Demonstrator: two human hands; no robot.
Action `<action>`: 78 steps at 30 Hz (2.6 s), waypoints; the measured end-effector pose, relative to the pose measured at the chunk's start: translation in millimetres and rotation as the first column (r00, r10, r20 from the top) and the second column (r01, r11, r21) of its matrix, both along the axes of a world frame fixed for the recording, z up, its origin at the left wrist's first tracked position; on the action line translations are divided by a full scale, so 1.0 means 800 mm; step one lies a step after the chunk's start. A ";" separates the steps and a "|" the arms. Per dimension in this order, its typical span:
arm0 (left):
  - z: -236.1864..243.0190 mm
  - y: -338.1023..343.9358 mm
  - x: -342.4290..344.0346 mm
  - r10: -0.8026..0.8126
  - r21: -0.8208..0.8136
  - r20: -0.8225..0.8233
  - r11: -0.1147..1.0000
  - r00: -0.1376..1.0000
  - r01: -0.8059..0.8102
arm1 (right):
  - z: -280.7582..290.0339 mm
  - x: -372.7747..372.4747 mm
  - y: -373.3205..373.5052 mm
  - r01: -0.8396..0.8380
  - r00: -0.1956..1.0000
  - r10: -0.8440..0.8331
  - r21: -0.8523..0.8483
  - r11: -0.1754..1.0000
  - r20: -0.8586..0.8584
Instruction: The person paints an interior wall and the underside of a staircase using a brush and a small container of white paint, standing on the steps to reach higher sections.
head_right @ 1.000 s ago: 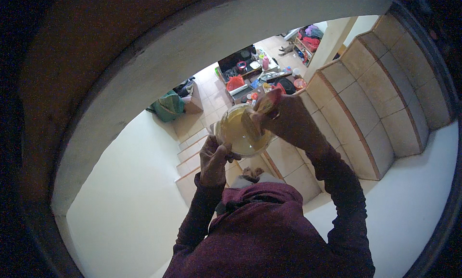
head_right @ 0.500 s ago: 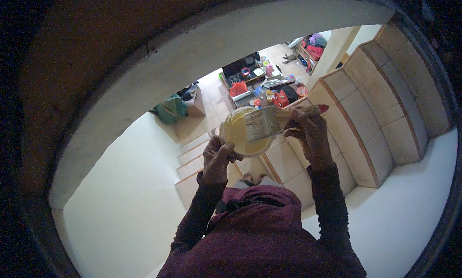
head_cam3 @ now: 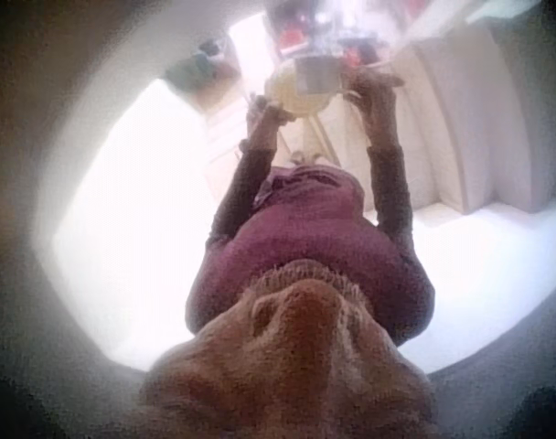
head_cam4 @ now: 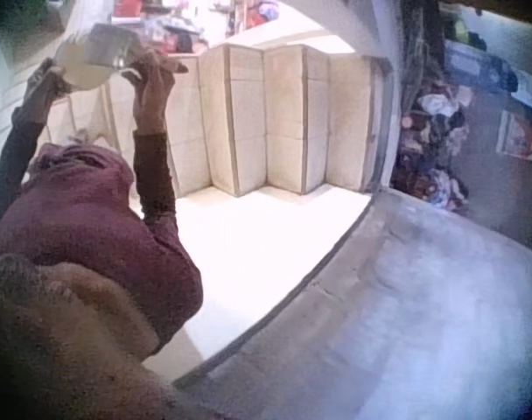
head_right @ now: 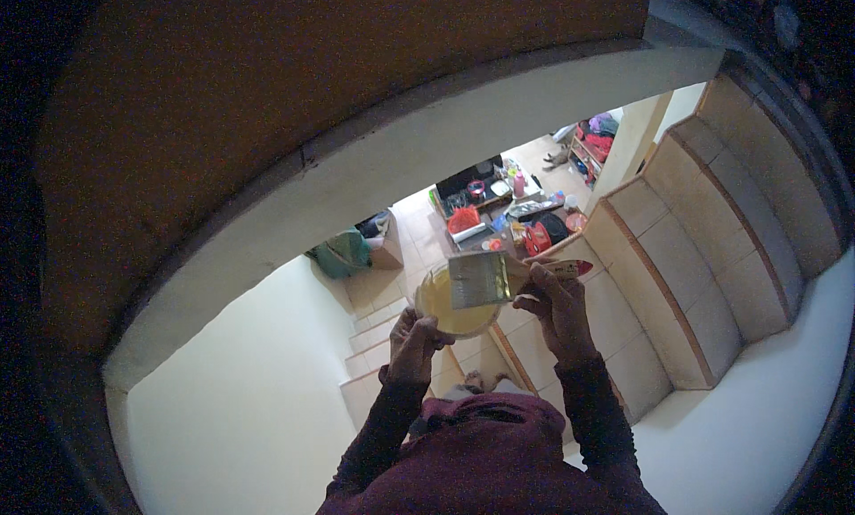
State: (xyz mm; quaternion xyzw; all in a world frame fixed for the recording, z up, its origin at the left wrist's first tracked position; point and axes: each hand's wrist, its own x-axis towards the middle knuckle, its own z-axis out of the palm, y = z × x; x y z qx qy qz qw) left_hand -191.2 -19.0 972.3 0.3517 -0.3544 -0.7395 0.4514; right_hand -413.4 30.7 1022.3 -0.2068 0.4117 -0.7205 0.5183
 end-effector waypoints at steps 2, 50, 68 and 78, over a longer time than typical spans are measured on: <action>0.002 -0.002 0.003 0.012 -0.016 0.009 1.000 1.000 -0.012 | 0.027 0.004 -0.014 -0.024 0.999 0.019 -0.155 0.988 -0.034; -0.026 0.035 0.084 0.254 0.006 0.153 0.966 0.955 -0.258 | 0.066 0.120 -0.116 -0.083 0.820 -0.120 -0.323 0.943 -0.560; -0.033 0.037 0.090 0.232 0.034 0.205 0.969 0.951 -0.244 | -0.059 0.040 -0.154 0.232 0.826 -0.384 -0.372 0.899 -0.412; -0.042 0.040 0.095 0.243 0.038 0.189 0.966 0.951 -0.254 | -0.047 -0.086 -0.159 0.353 0.562 -0.619 -0.518 0.779 -0.549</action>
